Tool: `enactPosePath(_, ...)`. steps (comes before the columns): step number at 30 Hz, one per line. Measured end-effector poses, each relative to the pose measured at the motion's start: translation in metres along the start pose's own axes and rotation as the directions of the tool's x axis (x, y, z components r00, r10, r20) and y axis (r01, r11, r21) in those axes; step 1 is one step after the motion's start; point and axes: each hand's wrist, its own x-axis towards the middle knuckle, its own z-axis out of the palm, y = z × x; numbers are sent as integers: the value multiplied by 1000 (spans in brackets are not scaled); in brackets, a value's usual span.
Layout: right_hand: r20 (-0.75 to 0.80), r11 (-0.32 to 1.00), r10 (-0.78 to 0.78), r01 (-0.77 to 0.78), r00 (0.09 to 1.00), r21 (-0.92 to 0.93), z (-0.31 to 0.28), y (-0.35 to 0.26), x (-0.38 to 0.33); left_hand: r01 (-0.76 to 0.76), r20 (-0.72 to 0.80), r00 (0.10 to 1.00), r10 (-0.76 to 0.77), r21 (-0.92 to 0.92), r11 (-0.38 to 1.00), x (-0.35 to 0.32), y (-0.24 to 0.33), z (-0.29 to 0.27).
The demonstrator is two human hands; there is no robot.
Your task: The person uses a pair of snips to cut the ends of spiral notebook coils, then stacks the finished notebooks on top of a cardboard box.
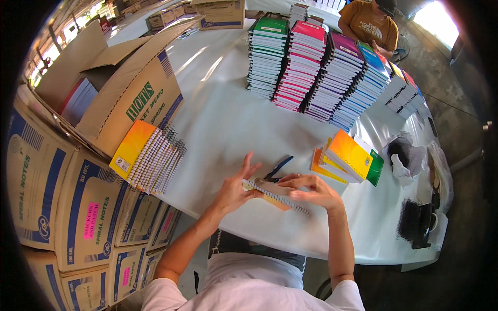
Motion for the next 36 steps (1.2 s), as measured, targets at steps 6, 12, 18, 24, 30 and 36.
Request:
enactPosePath(6,-12,992,90,-90,996,-84,7,-5,7,54,34,998,-53,-23,998,3,-4,0)
enactPosePath(12,-322,987,-76,26,944,-157,-2,-6,-48,93,278,958,-67,-83,992,2,-10,-24)
enactPosePath(18,-630,610,54,-526,774,-594,6,17,-155,-7,27,1000,14,-249,969,-5,8,-44)
enactPosePath(24,-492,647,-112,-312,864,-696,36,24,-78,-20,-145,989,35,102,995,-26,-9,-20)
enactPosePath(30,-195,525,-268,-27,943,-851,25,69,25,-7,-171,980,98,466,885,-20,-10,-17)
enactPosePath(36,-302,617,-426,29,853,-787,75,21,13,73,-243,967,72,537,840,-23,4,-18)
